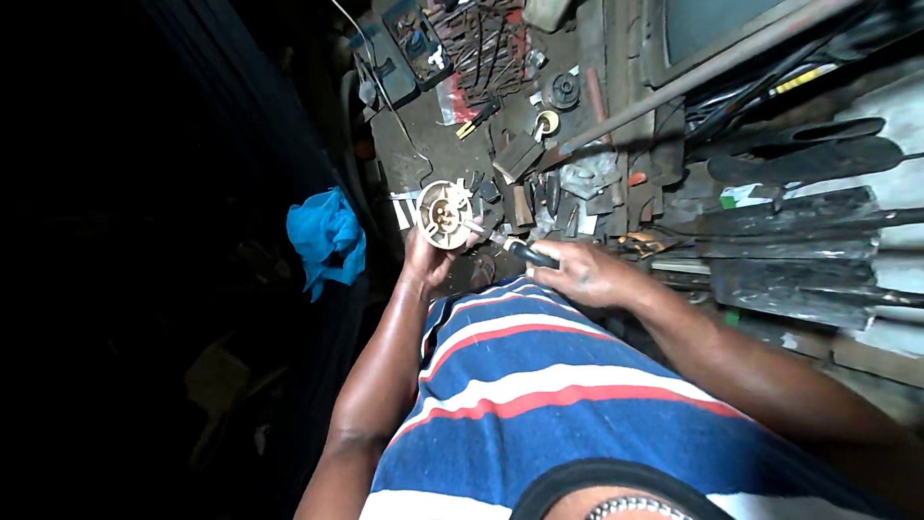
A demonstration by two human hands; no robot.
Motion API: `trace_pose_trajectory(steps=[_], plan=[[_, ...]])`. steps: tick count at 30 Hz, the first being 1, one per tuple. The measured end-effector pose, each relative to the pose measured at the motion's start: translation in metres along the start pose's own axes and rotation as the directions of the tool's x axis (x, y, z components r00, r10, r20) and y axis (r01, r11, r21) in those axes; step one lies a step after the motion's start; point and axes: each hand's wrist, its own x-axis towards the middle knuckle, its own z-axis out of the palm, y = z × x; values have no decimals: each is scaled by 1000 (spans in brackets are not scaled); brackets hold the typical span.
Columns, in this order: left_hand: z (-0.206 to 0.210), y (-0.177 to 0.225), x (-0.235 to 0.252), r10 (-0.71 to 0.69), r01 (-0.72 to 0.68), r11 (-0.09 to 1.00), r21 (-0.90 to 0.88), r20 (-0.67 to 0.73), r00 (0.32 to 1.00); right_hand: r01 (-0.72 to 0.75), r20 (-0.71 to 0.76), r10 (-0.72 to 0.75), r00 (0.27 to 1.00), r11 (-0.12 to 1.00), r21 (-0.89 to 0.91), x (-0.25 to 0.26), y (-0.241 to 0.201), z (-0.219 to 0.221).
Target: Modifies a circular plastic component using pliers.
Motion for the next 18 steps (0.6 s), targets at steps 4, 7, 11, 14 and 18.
trace_pose_trajectory(steps=[4,7,11,14,18], plan=[[-1,-5,-2,57,-43,989,138,-94,994,86,-126,-113,986,976,-198,0,-5,8],[3,-3,-3,55,-37,988,150,-121,991,152,-194,-231,953,924,-351,4,-1,11],[4,-2,-2,75,-42,966,253,-124,989,193,-224,-333,916,855,-482,8,-4,8],[6,0,-1,75,-39,956,291,-114,991,197,-217,-350,911,833,-518,10,-8,3],[5,2,0,86,-49,941,336,-96,992,220,-197,-381,903,806,-550,15,-10,0]])
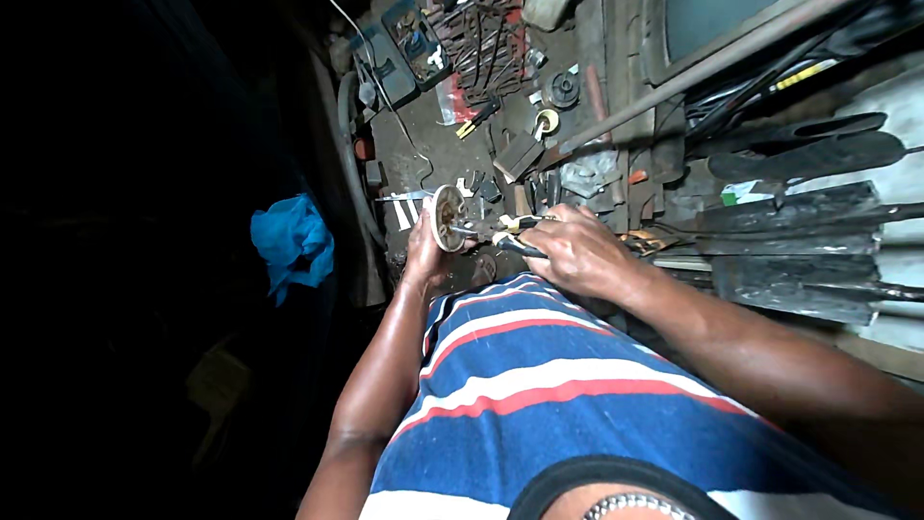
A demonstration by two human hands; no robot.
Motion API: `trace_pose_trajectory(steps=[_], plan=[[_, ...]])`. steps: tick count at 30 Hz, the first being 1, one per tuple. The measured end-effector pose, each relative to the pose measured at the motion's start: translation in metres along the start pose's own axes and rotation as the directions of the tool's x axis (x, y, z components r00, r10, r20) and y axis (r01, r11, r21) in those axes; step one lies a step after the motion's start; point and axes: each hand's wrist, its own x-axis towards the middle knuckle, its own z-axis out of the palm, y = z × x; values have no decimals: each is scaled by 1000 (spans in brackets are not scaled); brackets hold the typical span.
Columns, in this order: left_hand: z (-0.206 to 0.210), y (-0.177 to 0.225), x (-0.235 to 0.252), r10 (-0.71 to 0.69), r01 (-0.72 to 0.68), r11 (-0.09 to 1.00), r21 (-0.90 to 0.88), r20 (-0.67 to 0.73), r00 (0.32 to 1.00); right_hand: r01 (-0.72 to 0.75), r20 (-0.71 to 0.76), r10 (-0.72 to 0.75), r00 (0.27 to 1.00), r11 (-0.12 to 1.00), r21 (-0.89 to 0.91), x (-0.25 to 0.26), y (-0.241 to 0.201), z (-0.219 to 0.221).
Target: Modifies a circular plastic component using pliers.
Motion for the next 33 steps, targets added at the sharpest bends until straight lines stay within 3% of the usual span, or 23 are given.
trace_pose_trajectory(steps=[8,12,14,17,23,26,33], plan=[[2,8,-7,78,-84,992,91,71,994,8,27,-8,1000,1000,0,7,0,2],[76,75,-59,-156,219,920,324,-208,966,15,21,-15,1000,1000,25,8,-1,1],[65,65,-54,-96,146,934,327,-164,982,27,26,-28,999,999,35,8,1,3],[-5,3,-3,165,-174,963,204,59,984,88,17,-89,996,995,43,9,6,7],[-17,5,8,206,-234,923,306,122,971,38,79,-52,996,986,162,8,4,2],[-24,1,9,252,-302,895,329,186,950,-43,179,-4,984,965,259,9,5,-4],[-29,3,4,322,-409,862,301,298,899,-212,323,42,946,830,515,9,5,-15]])
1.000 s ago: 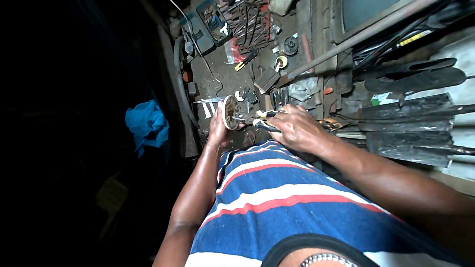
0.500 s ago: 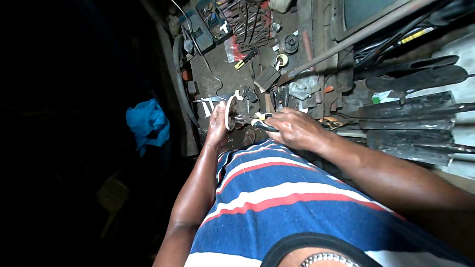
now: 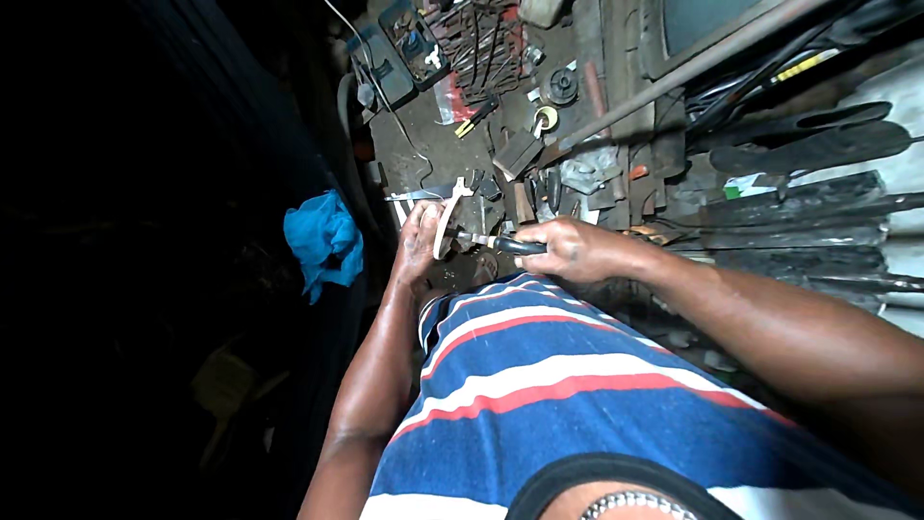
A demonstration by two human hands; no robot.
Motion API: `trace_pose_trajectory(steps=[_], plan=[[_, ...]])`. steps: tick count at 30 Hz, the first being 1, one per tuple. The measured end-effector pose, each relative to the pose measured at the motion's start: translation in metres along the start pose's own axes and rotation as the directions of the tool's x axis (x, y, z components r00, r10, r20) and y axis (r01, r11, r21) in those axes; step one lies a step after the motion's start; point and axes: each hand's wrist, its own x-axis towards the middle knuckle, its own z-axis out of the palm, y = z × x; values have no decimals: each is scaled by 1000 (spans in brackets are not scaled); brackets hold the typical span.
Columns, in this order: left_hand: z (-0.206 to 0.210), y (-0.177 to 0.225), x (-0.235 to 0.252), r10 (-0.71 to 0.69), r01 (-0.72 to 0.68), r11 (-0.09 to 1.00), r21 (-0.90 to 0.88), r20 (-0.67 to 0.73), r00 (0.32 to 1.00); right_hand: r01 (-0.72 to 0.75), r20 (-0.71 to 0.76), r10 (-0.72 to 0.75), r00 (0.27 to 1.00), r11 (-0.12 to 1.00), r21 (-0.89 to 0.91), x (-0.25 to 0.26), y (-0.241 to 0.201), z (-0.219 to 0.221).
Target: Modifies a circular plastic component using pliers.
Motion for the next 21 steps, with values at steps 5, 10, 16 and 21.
trace_pose_trajectory(steps=[5,10,16,21], plan=[[-9,5,6,153,-145,987,-74,112,982,-168,231,12,973,723,670,4,11,7],[-12,10,15,179,-170,983,-69,147,973,-241,317,-163,934,366,899,9,29,22],[5,1,19,67,-50,963,-266,54,996,-215,286,-311,906,242,946,4,37,25],[38,12,14,-258,91,745,-661,-161,953,32,99,-286,953,421,906,-16,31,15]])
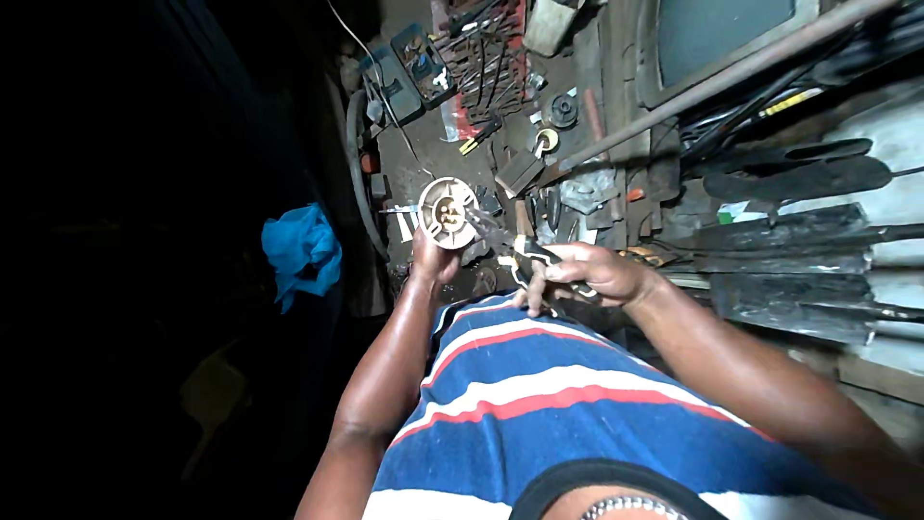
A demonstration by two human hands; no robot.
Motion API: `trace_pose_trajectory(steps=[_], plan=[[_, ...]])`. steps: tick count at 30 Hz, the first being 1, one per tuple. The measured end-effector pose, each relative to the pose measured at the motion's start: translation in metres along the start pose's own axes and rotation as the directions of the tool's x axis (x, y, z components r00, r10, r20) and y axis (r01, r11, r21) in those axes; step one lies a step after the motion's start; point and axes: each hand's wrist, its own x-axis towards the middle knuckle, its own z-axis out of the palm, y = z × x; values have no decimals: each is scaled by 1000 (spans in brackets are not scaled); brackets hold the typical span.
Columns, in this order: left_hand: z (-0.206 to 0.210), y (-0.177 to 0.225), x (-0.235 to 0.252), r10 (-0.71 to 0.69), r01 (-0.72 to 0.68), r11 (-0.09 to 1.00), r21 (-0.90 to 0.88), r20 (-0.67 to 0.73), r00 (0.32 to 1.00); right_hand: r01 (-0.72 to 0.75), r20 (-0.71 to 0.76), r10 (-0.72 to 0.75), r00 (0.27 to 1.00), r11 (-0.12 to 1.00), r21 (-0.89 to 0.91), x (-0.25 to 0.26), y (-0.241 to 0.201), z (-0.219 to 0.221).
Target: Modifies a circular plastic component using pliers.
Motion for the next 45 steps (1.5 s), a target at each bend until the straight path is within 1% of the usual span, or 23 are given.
trace_pose_trajectory(steps=[1,2,3,4,6,7,9,11,14,16,18,21,24,27,31,38,45], plan=[[5,1,-5,-29,29,998,-47,10,1000,61,-64,-66,996,995,-78,-4,-2,1],[10,4,-13,-63,65,997,-51,33,997,106,-152,-132,980,979,-172,-6,-3,3],[13,5,-19,-93,98,993,-70,72,993,126,-245,-199,949,950,-286,-6,-5,6],[16,6,-22,-117,127,987,-94,105,988,104,-349,-259,901,909,-405,-4,-7,10],[23,4,-28,-152,171,977,-130,142,978,-10,-526,-354,773,823,-568,7,-12,21],[24,1,-28,-169,195,970,-148,168,971,-48,-577,-395,715,796,-604,15,-15,25],[28,-5,-25,-200,227,960,-163,167,965,-58,-627,-447,638,784,-618,32,-21,28],[34,-7,-26,-243,269,952,-148,170,955,-31,-623,-487,612,773,-634,46,-26,28],[42,-7,-33,-311,337,936,-103,207,927,-66,-614,-476,630,755,-653,62,-33,27],[48,-2,-38,-348,366,927,-79,181,920,-114,-623,-435,651,755,-646,68,-39,25],[51,3,-42,-352,365,930,-49,173,920,-98,-628,-384,677,799,-594,73,-46,23],[54,10,-47,-332,345,938,-34,196,923,-10,-624,-323,711,883,-470,79,-52,22],[56,15,-49,-309,326,943,-63,197,931,23,-604,-305,736,903,-429,82,-60,25],[57,18,-51,-293,311,947,-80,181,939,15,-598,-276,753,915,-404,85,-67,31],[56,19,-52,-276,297,951,-84,197,941,-3,-602,-226,766,935,-355,88,-73,36],[56,19,-53,-281,308,945,-111,208,937,48,-590,-214,779,957,-285,86,-77,44],[52,19,-53,-295,328,937,-124,229,928,65,-588,-211,781,964,-258,84,-77,48]])
